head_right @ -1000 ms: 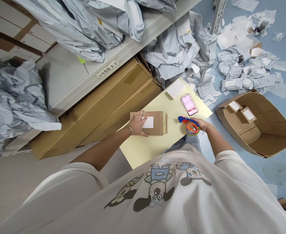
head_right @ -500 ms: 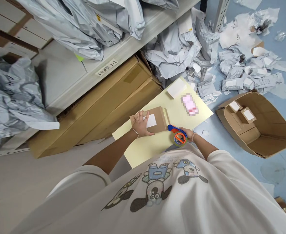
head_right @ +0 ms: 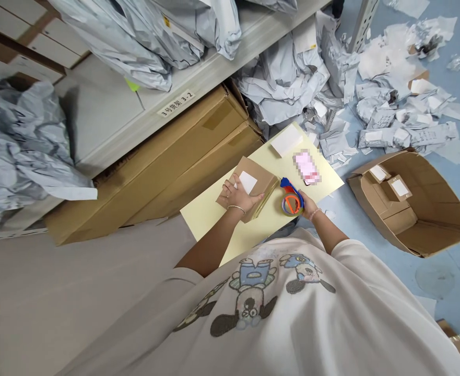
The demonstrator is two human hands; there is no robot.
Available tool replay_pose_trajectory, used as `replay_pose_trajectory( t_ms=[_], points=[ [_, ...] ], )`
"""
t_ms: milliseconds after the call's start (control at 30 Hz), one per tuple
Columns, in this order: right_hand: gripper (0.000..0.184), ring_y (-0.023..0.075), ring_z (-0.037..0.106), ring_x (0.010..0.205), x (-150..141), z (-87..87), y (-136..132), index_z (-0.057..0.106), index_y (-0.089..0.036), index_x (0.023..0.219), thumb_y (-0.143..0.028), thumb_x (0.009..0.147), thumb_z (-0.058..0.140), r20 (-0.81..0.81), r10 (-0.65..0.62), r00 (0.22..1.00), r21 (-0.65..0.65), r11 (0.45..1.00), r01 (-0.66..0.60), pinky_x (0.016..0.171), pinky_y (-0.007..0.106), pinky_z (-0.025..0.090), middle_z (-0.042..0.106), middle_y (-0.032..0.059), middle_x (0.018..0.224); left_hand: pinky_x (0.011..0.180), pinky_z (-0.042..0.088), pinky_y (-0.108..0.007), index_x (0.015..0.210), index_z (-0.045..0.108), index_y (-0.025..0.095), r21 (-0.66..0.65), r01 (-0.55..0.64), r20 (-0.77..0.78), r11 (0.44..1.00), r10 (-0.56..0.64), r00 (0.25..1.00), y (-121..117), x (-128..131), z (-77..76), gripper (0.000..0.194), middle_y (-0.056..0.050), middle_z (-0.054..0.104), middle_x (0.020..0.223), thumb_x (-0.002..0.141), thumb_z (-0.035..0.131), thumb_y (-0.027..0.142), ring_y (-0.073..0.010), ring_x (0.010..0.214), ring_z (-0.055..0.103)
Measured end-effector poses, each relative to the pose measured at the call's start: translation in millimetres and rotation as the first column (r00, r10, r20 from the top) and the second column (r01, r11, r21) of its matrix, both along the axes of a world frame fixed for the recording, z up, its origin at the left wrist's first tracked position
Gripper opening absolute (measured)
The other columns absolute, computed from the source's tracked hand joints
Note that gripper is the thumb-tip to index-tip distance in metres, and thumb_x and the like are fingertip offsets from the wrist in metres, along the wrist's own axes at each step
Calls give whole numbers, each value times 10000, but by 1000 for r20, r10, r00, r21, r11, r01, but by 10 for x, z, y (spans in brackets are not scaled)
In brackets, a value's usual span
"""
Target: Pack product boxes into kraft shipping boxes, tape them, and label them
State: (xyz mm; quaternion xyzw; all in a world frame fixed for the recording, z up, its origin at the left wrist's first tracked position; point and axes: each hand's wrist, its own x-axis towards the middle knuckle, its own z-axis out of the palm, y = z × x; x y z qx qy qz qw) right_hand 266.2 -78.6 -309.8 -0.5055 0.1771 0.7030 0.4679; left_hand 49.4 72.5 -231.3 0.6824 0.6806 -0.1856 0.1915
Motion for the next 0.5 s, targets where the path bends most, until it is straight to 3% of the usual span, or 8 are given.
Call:
replay_pose_trajectory(
  t_ms=[100,200,267,367,500],
  points=[
    [402,203,763,842,-82,-2,-422,734,-175,986,-482,1040,480,-6,63,998,0,998,-63,869,324,624,802,76,905,1183,116,-764,1662,-102,156,-9,-4,-11,1000,4,1000,1,8,15,1480,-313,-35,1710,630,742,800,-505,1581,-23],
    [409,199,756,806,-236,-26,-583,733,-175,944,-491,1036,492,24,151,988,1,989,-151,835,311,623,799,75,888,1183,96,-766,1662,-91,145,-29,3,-16,1000,-4,1000,0,29,25,1499,-323,-48,1706,613,733,829,-509,1580,-38],
    [394,184,736,751,-318,-47,-472,728,-173,922,-473,1040,501,40,219,975,12,976,-219,778,292,621,792,62,850,1181,86,-770,1661,-91,142,-33,11,-19,999,-12,1000,2,37,32,1501,-324,-51,1705,611,720,844,-511,1578,-47],
    [385,169,693,668,-286,-84,-95,712,-163,866,-454,1036,526,42,365,930,24,930,-366,705,278,608,768,52,762,1176,72,-776,1661,-97,139,-40,19,-24,999,-20,1000,6,37,47,1499,-330,-61,1702,616,700,860,-512,1577,-57],
    [336,175,667,640,87,-144,459,706,-164,802,-452,964,647,162,599,784,31,791,-610,684,289,598,745,51,704,1180,49,-767,1662,-91,138,-51,24,-10,998,-24,1000,7,27,55,1500,-332,-69,1700,614,700,863,-510,1577,-73]
  ],
)
